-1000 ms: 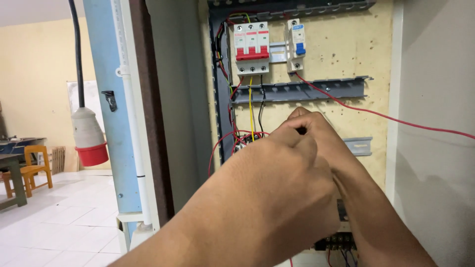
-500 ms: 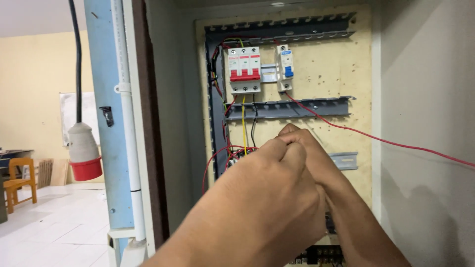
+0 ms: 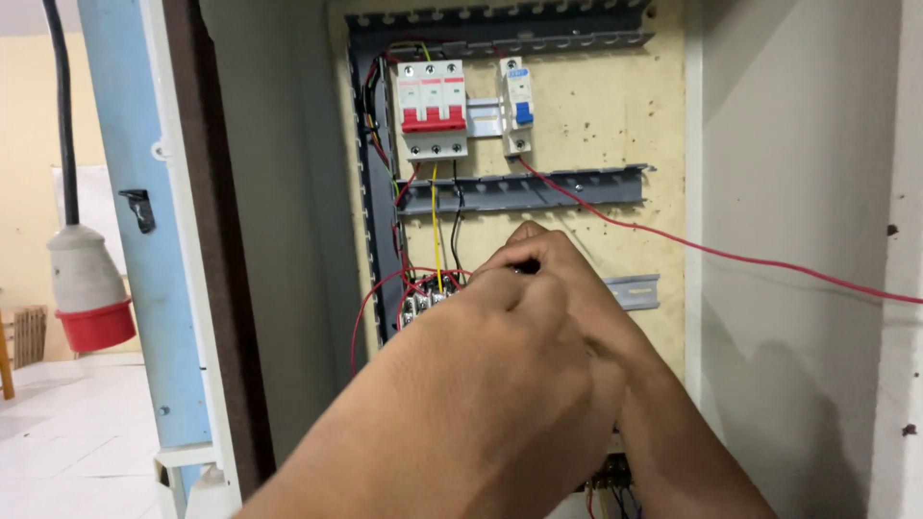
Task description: Connecting electrical wires to components in a control panel using a screwdriver.
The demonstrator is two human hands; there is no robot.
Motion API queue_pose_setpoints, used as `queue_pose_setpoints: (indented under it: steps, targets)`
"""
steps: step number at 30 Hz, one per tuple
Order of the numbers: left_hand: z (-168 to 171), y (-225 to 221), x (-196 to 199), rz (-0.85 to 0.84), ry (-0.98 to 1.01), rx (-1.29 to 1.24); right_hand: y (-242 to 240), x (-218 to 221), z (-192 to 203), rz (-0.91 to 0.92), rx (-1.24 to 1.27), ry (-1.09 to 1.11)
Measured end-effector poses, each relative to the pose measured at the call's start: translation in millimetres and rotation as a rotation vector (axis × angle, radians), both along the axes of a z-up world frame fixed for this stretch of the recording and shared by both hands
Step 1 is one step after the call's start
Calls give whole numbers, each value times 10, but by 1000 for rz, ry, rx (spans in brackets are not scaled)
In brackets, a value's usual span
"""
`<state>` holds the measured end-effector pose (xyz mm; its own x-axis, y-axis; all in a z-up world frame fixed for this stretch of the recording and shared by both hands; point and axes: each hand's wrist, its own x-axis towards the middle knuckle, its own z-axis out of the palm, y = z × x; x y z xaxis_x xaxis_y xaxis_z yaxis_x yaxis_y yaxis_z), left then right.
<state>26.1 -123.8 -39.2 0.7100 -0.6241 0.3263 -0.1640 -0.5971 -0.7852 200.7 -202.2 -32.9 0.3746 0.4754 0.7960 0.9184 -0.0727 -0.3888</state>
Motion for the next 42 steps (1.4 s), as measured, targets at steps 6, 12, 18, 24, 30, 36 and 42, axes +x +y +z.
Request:
queue_pose_setpoints:
  steps: [6, 12, 18, 24, 30, 36, 42]
  targets:
    - [114, 136, -70, 111, 173, -9, 90, 470, -111, 13, 107, 29]
    - [-36, 195, -97, 146, 24, -143, 144, -148, 31, -148, 114, 272]
    - [93, 62, -58, 127, 35, 186, 145, 190, -50, -1, 180, 361]
    - [194, 3, -21, 187, 264, -48, 82, -76, -52, -140, 59, 280]
    - [74, 117, -54, 221, 91, -52, 136, 36, 33, -118, 84, 274]
    - [-78, 129, 108, 161, -75, 21, 103, 114, -107, 1, 127, 103]
    - [-122, 81, 88, 191, -114, 300, 84, 154, -99, 75, 101, 76]
